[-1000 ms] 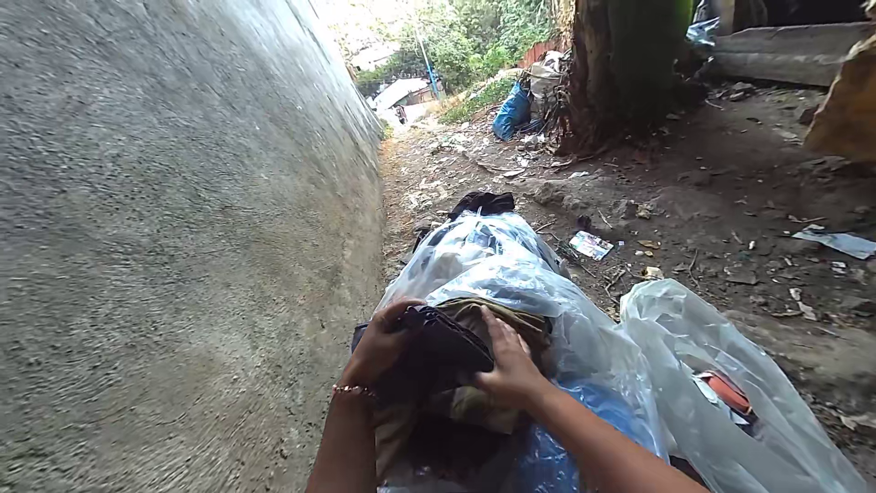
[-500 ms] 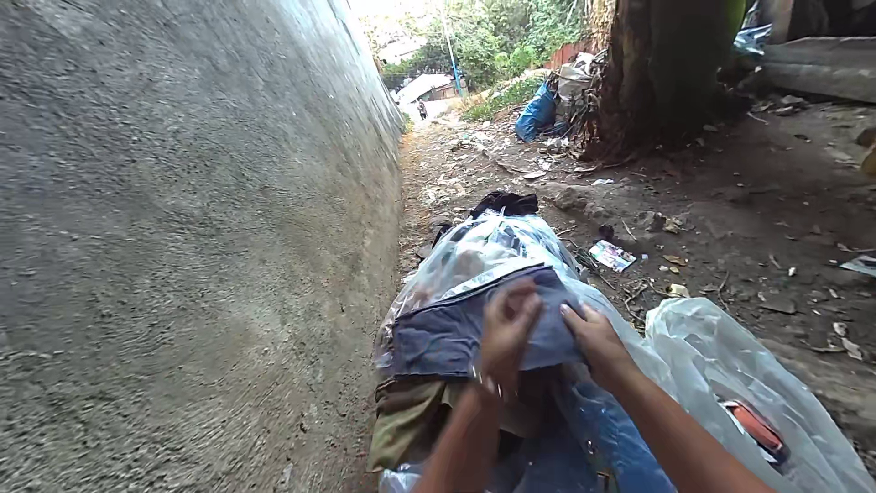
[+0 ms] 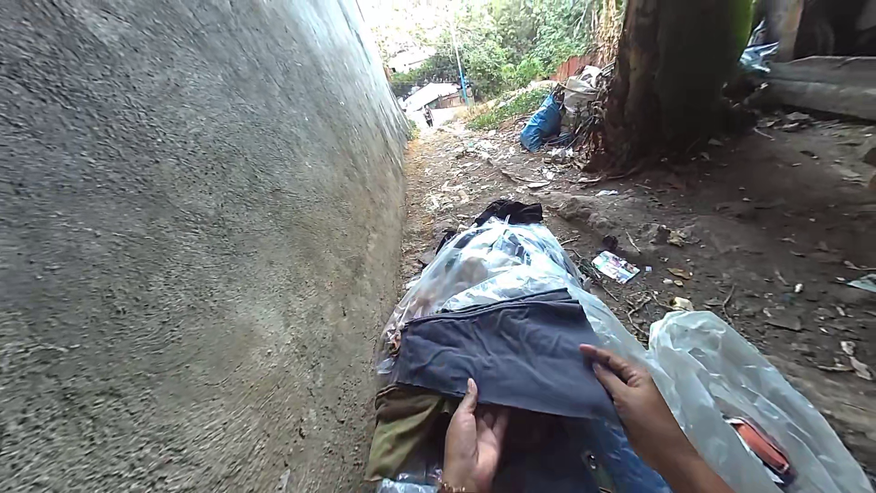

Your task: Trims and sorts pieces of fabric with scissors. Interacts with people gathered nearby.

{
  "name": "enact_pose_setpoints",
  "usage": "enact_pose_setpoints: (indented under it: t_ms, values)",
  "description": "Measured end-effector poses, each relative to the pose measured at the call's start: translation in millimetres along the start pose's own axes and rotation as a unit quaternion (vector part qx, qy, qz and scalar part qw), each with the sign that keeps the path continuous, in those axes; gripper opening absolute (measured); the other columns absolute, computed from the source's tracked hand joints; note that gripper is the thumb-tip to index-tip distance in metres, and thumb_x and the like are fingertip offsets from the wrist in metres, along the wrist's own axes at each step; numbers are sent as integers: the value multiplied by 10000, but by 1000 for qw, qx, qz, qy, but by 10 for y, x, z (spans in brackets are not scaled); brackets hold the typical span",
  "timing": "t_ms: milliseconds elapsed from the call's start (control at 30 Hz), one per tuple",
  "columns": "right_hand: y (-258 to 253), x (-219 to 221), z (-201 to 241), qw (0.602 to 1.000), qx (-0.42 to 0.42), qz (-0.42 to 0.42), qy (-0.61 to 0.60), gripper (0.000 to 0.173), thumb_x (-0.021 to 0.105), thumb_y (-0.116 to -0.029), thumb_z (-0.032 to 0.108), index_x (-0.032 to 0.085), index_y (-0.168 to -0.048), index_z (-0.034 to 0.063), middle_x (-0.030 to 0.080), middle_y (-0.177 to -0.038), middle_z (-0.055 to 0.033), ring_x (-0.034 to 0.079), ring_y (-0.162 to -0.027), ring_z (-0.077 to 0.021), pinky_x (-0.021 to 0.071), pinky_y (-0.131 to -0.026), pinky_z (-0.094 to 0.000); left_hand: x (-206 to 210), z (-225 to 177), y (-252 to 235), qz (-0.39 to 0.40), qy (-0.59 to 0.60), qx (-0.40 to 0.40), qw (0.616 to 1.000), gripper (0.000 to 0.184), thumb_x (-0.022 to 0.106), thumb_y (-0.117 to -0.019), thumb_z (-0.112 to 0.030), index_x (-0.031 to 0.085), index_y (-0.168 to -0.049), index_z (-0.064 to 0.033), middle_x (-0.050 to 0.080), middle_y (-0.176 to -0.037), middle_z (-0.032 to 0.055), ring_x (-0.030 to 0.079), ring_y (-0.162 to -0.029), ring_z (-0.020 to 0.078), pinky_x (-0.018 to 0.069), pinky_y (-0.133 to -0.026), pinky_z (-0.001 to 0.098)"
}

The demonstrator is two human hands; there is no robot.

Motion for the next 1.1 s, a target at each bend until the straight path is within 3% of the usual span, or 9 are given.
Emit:
enact_pose_setpoints:
  t_ms: [100, 167, 233, 300, 400, 500, 633, 800, 1100]
  values:
    - [-25, -159, -86, 1000, 3, -7, -5, 331, 527, -971, -14, 634, -1284, -30, 667, -1264, -124, 647, -1098, -108, 535, -950, -285, -194, -97, 216, 168, -346, -3, 923, 491, 332, -1125, -333, 616, -1210, 58, 756, -955, 147, 748, -851, 237, 616, -792, 390]
    - [-56, -220, -137, 999, 21, -14, -23, 442, 556, -956, -22, 549, -1397, 8, 587, -1407, -130, 650, -1135, -137, 561, -934, -312, -150, -250, 203, 231, -454, 184, 841, 273, 536, -1055, -146, 681, -1144, 67, 756, -947, 127, 745, -848, 196, 622, -809, 366]
    - [-43, -236, -219, 998, 46, -26, -34, 557, 569, -948, -20, 446, -1489, 40, 483, -1517, -144, 630, -1197, -179, 566, -945, -349, 35, -461, -42, 232, -546, 386, 706, 294, 660, -974, -147, 703, -1193, 45, 743, -1102, 145, 723, -1025, 203, 582, -955, 390]
    - [-21, -209, -292, 994, 82, -48, -53, 633, 581, -961, -14, 342, -1546, 34, 437, -1535, -200, 621, -1211, -244, 565, -946, -404, 356, -697, -402, 231, -655, 428, 578, 455, 707, -942, -242, 649, -1307, 22, 646, -1329, 205, 595, -1279, 322, 449, -1117, 485]
    - [67, -150, -312, 971, 173, -108, -124, 478, 615, -989, 33, 453, -1437, -4, 649, -1153, -186, 677, -882, -202, 578, -729, -367, 782, -860, -847, 198, -815, 283, 465, 809, 810, -841, -432, 477, -1475, -55, 470, -1516, 200, 408, -1440, 360, 261, -1211, 576]
    - [132, -99, -296, 930, 244, -106, -254, 103, 579, -1012, 57, 577, -1104, 10, 677, -791, -76, 648, -626, -110, 544, -544, -259, 992, -894, -1048, 172, -885, 200, 383, 931, 847, -758, -529, 452, -1472, -80, 473, -1502, 179, 460, -1391, 346, 324, -1139, 629]
    - [165, -103, -294, 908, 261, -86, -316, 144, 573, -1005, 52, 589, -1146, 33, 704, -907, -125, 710, -812, -231, 613, -705, -438, 1030, -970, -1171, 218, -893, 127, 372, 841, 803, -819, -533, 495, -1442, -60, 591, -1378, 216, 550, -1309, 364, 397, -1108, 603]
    - [148, -148, -227, 937, 191, -81, -280, 119, 530, -1039, 49, 598, -1135, 36, 714, -878, -70, 711, -765, -152, 612, -686, -341, 1076, -1053, -1214, 297, -835, 108, 449, 522, 777, -896, -393, 665, -1234, -11, 682, -1187, 206, 647, -1130, 317, 470, -1035, 541]
    - [42, -64, 408, 955, 80, -4, -285, 144, 530, -1021, 40, 630, -1122, 22, 730, -899, -77, 717, -774, -146, 615, -696, -325, 1097, -1150, -1122, 323, -815, 62, 477, 412, 712, -950, -352, 676, -1153, 5, 697, -1044, 144, 661, -965, 221, 510, -941, 473]
Point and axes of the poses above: each hand's wrist, its own y-axis away from the middle knuckle, its own x-axis out of the palm, z = x × y, the point moved 2 cm from there along -y, towards the middle knuckle
